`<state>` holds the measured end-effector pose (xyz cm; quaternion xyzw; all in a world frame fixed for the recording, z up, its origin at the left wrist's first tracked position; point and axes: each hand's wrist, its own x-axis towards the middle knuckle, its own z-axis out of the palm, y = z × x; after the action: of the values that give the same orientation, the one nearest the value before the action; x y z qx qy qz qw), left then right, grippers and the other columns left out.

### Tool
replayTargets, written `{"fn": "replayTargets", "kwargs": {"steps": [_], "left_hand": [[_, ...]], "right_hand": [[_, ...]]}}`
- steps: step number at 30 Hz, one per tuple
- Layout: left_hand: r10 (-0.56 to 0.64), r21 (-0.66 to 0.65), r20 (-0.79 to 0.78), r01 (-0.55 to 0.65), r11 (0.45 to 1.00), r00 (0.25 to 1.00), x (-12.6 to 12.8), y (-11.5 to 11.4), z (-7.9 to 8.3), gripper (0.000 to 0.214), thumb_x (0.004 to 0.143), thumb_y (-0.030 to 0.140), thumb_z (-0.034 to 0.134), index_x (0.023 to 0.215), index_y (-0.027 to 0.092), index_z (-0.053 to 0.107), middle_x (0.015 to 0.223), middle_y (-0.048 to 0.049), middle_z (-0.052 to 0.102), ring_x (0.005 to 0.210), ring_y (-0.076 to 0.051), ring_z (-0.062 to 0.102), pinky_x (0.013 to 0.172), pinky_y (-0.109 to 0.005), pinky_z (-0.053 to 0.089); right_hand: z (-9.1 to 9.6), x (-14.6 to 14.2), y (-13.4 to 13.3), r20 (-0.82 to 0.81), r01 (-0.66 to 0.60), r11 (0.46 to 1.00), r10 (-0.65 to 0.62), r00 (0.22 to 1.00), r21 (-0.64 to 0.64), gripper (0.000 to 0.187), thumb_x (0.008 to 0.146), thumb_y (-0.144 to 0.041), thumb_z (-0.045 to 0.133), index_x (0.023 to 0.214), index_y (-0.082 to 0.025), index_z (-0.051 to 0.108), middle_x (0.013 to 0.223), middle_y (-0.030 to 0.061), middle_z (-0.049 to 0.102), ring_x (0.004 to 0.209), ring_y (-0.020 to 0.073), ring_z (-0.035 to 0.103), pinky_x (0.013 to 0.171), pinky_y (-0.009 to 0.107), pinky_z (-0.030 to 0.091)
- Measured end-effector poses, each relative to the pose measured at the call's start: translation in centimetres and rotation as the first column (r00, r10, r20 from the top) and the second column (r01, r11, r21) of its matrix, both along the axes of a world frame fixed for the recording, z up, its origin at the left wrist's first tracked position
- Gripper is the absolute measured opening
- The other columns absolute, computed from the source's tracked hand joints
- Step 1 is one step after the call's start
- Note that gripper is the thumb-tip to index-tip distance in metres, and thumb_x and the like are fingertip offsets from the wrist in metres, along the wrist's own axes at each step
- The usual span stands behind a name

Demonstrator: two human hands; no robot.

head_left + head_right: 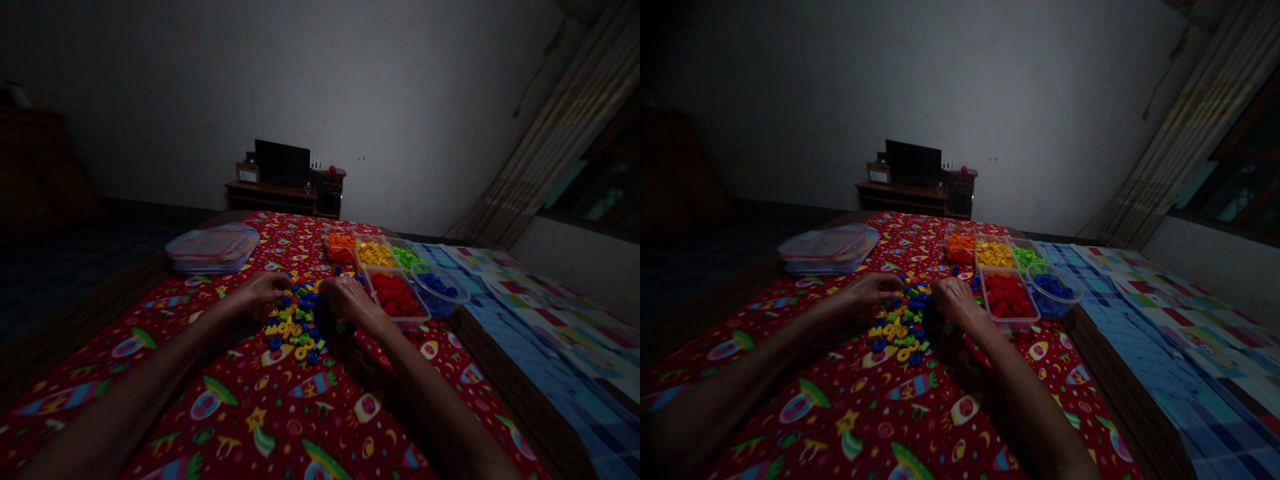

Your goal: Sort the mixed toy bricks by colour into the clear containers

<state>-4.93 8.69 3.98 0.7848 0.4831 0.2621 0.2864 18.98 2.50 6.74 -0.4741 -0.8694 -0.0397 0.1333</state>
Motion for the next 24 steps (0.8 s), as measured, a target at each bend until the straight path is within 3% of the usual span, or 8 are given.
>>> {"fn": "replayTargets", "kwargs": {"steps": [4,8,11,14,19,24], "left_hand": [[0.121,0.069,0.094,-0.127,0.989,0.988,-0.3,0.2,-0.1,0.041,0.060,0.036,0.056,0.095,0.018,0.068,0.094,-0.0051,0.072,0.085,-0.024,0.067,0.071,-0.033,0.055],[0.193,0.044,0.183,-0.204,0.978,0.964,0.0,0.1,-0.4,0.041,0.061,0.034,0.057,0.098,0.018,0.066,0.098,-0.0062,0.070,0.084,-0.024,0.067,0.067,-0.033,0.057],[0.193,-0.050,0.273,-0.187,0.981,0.942,0.3,-0.1,-0.2,0.044,0.061,0.038,0.062,0.100,0.017,0.064,0.098,-0.0067,0.068,0.082,-0.023,0.067,0.064,-0.034,0.057],[0.179,-0.137,0.385,-0.136,0.981,0.906,0.7,-0.5,0.1,0.052,0.061,0.044,0.067,0.105,0.018,0.061,0.102,-0.0069,0.067,0.085,-0.024,0.067,0.066,-0.036,0.058],[0.212,-0.219,0.485,-0.118,0.969,0.848,1.6,-1.1,0.3,0.060,0.062,0.047,0.070,0.113,0.019,0.055,0.101,-0.0061,0.068,0.085,-0.023,0.068,0.071,-0.035,0.056],[0.214,-0.235,0.519,-0.102,0.967,0.828,2.9,-1.2,0.0,0.066,0.056,0.037,0.072,0.116,0.017,0.052,0.086,-0.0024,0.070,0.075,-0.021,0.068,0.066,-0.032,0.054]], "right_hand": [[0.4,-0.7,1.3,-0.064,0.015,0.998,-0.018,0.998,-0.054,0.027,0.087,-0.010,0.041,0.094,-0.014,0.067,0.074,0.0057,0.063,0.061,0.0115,0.047,0.057,0.025,0.026],[0.3,-2.8,3.2,-0.020,-0.033,0.993,0.031,0.999,-0.115,0.025,0.086,-0.015,0.048,0.102,-0.016,0.067,0.087,0.0089,0.068,0.075,0.0156,0.058,0.061,0.024,0.033],[-0.6,-4.1,4.1,0.027,-0.036,0.990,0.040,0.999,-0.134,0.030,0.084,-0.016,0.051,0.110,-0.018,0.065,0.100,0.0113,0.068,0.088,0.0201,0.062,0.067,0.025,0.038],[-1.2,-4.3,4.2,-0.032,-0.062,0.987,0.058,0.998,-0.150,0.033,0.082,-0.012,0.052,0.112,-0.017,0.064,0.103,0.0108,0.068,0.095,0.0197,0.061,0.074,0.024,0.040],[-0.6,-3.2,3.6,-0.182,-0.018,0.997,0.006,0.983,-0.069,0.029,0.088,-0.021,0.051,0.114,-0.013,0.061,0.096,0.0102,0.068,0.089,0.0185,0.061,0.074,0.025,0.039],[-0.3,-3.3,3.0,-0.230,-0.210,0.976,0.192,0.954,-0.054,0.038,0.085,-0.021,0.056,0.123,-0.016,0.053,0.089,0.0059,0.067,0.079,0.0152,0.058,0.068,0.023,0.036]]}}
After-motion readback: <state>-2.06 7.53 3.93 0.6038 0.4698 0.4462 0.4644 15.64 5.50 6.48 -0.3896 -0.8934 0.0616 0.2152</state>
